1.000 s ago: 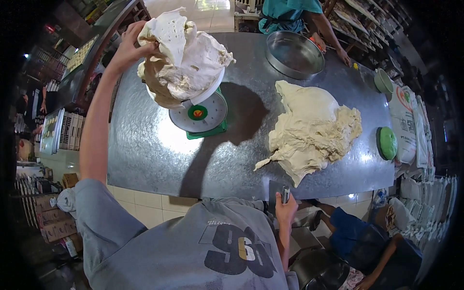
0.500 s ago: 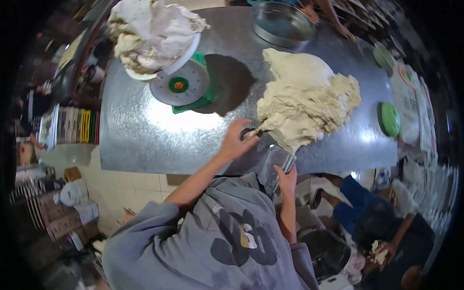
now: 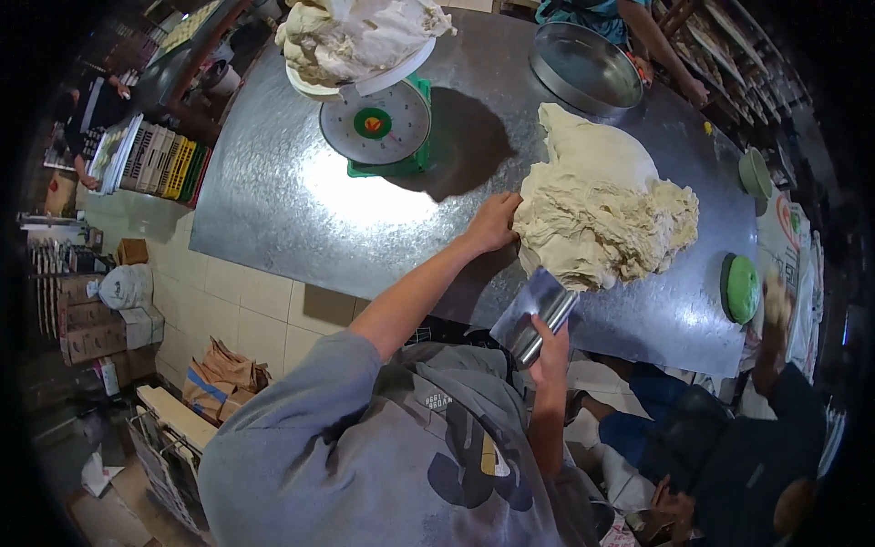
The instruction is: Cutting and weighing portions of bread dough on a metal preparation table in a bakery.
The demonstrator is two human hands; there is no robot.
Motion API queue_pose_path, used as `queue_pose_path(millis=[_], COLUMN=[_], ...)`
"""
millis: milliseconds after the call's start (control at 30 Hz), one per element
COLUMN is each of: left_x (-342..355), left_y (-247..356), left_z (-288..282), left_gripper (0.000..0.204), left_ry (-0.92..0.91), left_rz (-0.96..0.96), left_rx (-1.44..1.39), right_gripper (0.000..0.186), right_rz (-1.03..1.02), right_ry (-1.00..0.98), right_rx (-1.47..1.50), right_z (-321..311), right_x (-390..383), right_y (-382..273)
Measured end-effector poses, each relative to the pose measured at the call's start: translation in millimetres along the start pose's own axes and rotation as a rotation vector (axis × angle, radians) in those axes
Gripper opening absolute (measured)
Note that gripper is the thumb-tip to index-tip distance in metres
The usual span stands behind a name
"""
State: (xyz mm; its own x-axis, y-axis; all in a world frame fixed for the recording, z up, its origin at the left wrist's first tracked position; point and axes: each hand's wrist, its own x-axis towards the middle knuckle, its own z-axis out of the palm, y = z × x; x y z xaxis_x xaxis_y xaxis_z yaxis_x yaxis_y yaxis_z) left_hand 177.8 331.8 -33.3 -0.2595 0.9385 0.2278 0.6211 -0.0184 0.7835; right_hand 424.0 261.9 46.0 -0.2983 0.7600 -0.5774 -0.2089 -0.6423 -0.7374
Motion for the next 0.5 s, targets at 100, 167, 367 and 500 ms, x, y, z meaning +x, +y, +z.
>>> queue_pose_path(millis=[100,167,367,500], left_x=[-16.2,-29.4,-63.2,-69.1], left_y=[4.5,11.1,18.5,11.4], left_z=[1.3,5.7,-17.4,-27.8], left_gripper=[0.054,0.048,0.032,0.027], left_ry=[0.028,0.114,0.114,0.122], left_rz=[-0.028,-0.063,-0.069,-0.121], left_rx=[-0.006,-0.028,-0.203,-0.151], right_gripper=[0.048,0.046,0.027,0.026], right_rz=[-0.154,-0.631,-0.695,-0.552], right_ry=[0.010,0.020,0.096,0.072], right_rx=[-0.355,-0.927,-1.377,-1.665], right_z=[10.1,29.3,112.5,148.3], right_x=[23.4,35.8,50.7,58.9], right_y=[-12.2,-31.0,-74.1,-68.9])
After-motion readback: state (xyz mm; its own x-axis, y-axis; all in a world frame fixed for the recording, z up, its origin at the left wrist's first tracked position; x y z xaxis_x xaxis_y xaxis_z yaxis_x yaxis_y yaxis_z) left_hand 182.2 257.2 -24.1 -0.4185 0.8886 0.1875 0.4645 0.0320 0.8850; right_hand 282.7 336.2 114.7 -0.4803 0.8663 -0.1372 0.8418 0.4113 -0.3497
